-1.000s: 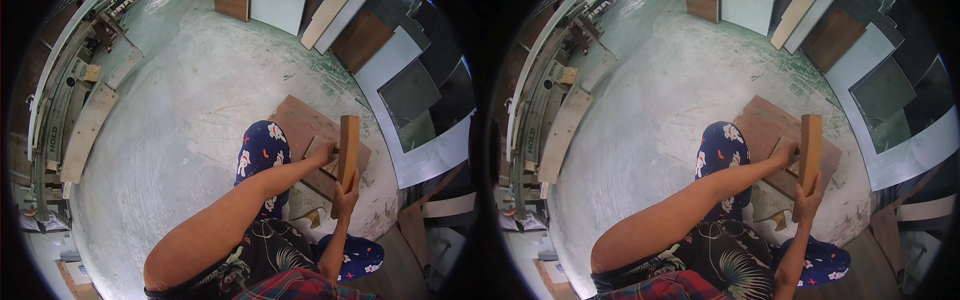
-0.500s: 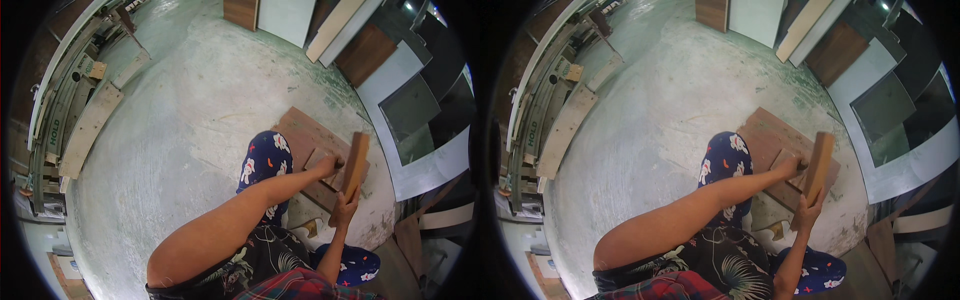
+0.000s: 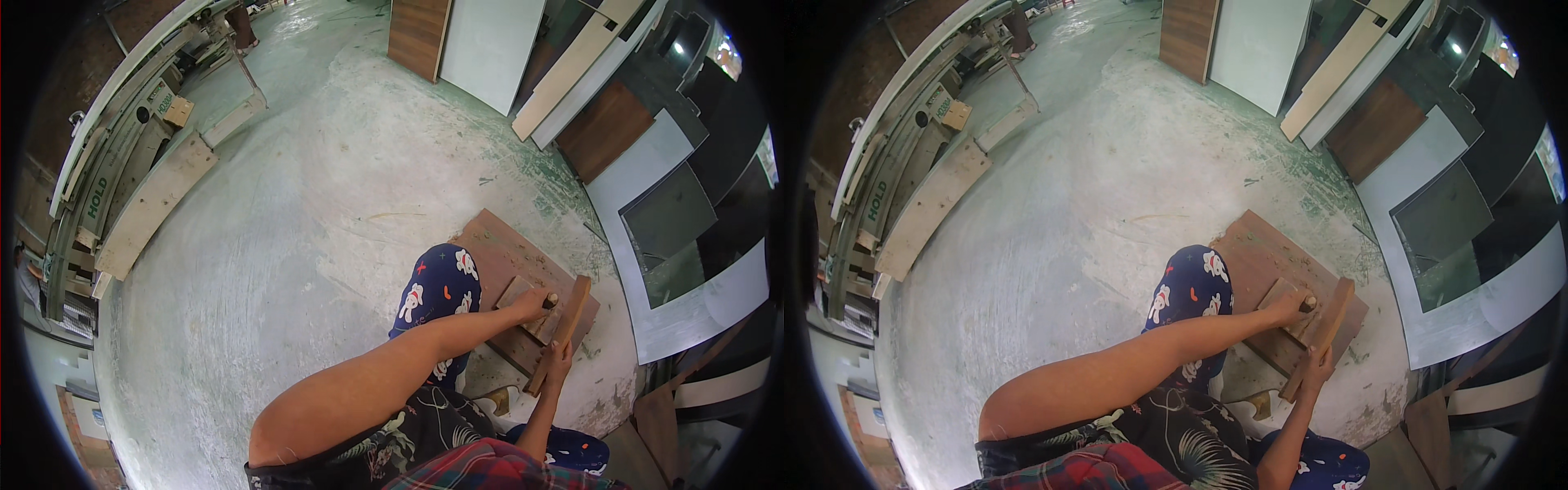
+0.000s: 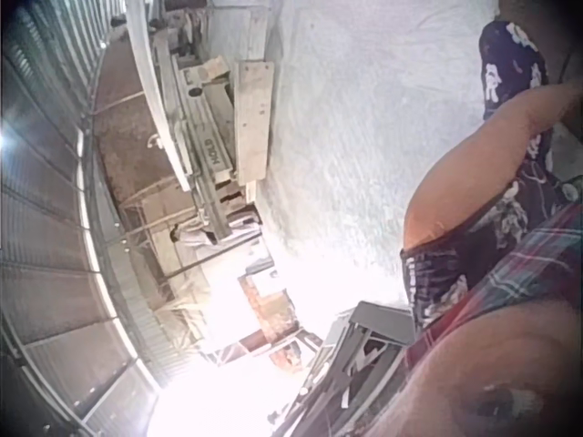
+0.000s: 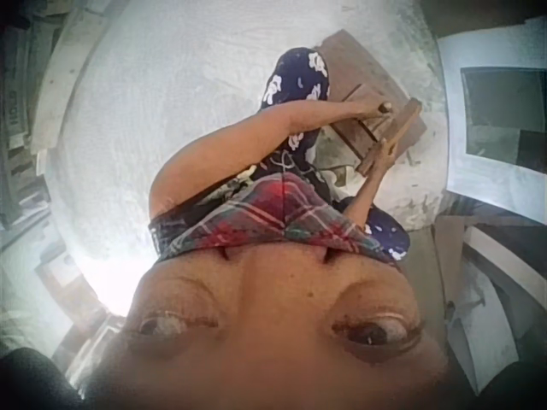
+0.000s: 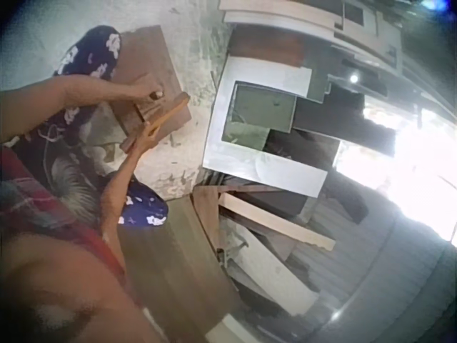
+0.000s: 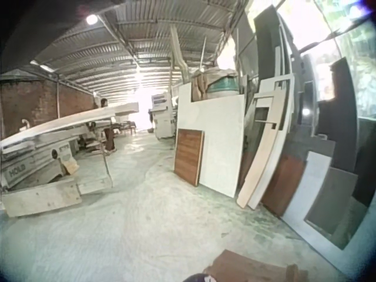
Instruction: Using a hammer and chisel to carve a piece of wood on a work board.
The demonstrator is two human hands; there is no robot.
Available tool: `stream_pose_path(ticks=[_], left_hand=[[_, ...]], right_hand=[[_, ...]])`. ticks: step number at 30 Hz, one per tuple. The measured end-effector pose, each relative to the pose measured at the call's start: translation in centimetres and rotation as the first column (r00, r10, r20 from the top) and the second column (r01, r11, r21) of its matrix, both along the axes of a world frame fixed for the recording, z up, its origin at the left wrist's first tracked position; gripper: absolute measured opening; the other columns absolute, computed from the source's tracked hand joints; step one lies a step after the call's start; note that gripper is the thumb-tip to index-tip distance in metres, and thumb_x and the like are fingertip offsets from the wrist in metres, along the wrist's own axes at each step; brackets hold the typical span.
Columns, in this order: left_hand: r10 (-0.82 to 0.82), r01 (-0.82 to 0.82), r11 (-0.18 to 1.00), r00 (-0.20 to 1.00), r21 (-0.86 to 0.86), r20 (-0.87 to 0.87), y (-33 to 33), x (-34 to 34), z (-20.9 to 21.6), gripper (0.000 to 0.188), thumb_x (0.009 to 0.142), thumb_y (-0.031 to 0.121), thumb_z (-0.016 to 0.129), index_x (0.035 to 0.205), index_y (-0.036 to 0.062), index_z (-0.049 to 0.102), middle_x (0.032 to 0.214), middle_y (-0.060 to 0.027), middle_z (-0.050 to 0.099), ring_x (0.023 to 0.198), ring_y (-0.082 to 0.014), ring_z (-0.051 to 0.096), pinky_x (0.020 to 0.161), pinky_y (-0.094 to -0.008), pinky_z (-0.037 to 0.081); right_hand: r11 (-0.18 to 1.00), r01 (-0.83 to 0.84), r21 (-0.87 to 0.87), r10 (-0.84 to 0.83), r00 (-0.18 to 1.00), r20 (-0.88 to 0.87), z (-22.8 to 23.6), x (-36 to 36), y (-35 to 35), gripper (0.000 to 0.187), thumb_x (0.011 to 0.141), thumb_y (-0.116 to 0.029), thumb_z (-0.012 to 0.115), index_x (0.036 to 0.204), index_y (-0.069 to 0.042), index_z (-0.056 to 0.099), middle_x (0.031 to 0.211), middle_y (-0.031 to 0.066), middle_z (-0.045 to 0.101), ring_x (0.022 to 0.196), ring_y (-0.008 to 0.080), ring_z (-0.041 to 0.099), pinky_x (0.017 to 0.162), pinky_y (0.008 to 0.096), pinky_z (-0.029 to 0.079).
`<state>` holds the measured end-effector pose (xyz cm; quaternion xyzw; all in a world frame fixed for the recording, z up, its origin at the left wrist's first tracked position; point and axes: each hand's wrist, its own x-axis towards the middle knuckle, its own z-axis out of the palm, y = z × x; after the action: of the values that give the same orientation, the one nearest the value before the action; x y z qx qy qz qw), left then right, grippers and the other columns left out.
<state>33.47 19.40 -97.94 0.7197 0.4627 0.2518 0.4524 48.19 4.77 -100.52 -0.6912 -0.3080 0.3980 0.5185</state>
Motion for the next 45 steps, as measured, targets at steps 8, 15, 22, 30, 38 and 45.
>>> stream_pose_path(ticks=[8,15,22,30,38,45], left_hand=[[-0.032,0.028,0.999,0.992,0.032,0.125,-0.1,0.1,1.5,0.046,0.078,0.024,0.077,0.116,0.0090,0.057,0.108,-0.0193,0.064,0.105,-0.0394,0.060,0.089,-0.0438,0.048],[-0.054,0.051,0.997,0.998,0.062,0.042,-0.4,0.8,-1.1,0.039,0.079,0.017,0.075,0.112,0.0072,0.058,0.109,-0.0188,0.064,0.105,-0.0375,0.060,0.088,-0.0410,0.048],[-0.043,0.043,0.999,0.999,0.029,0.011,-0.6,0.7,0.6,0.039,0.080,0.018,0.074,0.114,0.0085,0.058,0.111,-0.0199,0.064,0.108,-0.0393,0.060,0.090,-0.0434,0.048],[0.109,-0.105,0.993,0.989,0.052,-0.096,1.4,-0.4,1.6,0.044,0.079,0.023,0.073,0.116,0.0077,0.055,0.104,-0.0222,0.066,0.099,-0.0419,0.062,0.084,-0.0482,0.050],[0.134,-0.135,0.989,0.991,0.063,0.014,0.8,-0.4,2.7,0.045,0.082,0.030,0.072,0.117,0.0061,0.056,0.103,-0.0234,0.066,0.099,-0.0409,0.063,0.085,-0.0454,0.049],[0.096,-0.096,0.995,0.995,-0.022,0.009,0.0,-0.3,3.5,0.041,0.079,0.025,0.073,0.113,0.0087,0.057,0.105,-0.0219,0.065,0.102,-0.0408,0.061,0.087,-0.0462,0.049]], right_hand=[[0.987,0.133,-0.090,-0.152,0.953,-0.263,4.3,-0.2,-0.7,0.048,0.092,-0.037,0.059,0.131,-0.013,0.045,0.077,0.0088,0.059,0.057,0.0196,0.060,0.050,0.0324,0.051],[0.983,0.165,-0.084,-0.181,0.950,-0.256,5.9,-0.8,-0.4,0.049,0.091,-0.039,0.060,0.129,-0.012,0.045,0.082,0.0089,0.058,0.062,0.0193,0.061,0.055,0.0324,0.052],[0.979,0.178,-0.101,-0.204,0.887,-0.415,4.2,-0.7,-0.9,0.042,0.091,-0.041,0.058,0.118,-0.010,0.047,0.080,0.0093,0.059,0.064,0.0197,0.061,0.056,0.0331,0.052],[0.961,0.238,-0.143,-0.278,0.814,-0.510,2.5,0.4,-1.3,0.038,0.093,-0.040,0.057,0.115,-0.010,0.046,0.080,0.0107,0.060,0.065,0.0215,0.061,0.056,0.0339,0.052],[0.948,0.268,-0.172,-0.319,0.802,-0.506,2.6,0.0,-1.0,0.040,0.092,-0.041,0.058,0.116,-0.011,0.046,0.083,0.0100,0.061,0.066,0.0213,0.061,0.058,0.0342,0.053],[0.956,0.240,-0.169,-0.292,0.826,-0.482,1.2,0.3,-1.1,0.043,0.090,-0.043,0.060,0.116,-0.013,0.044,0.081,0.0098,0.060,0.065,0.0209,0.061,0.056,0.0357,0.052]])
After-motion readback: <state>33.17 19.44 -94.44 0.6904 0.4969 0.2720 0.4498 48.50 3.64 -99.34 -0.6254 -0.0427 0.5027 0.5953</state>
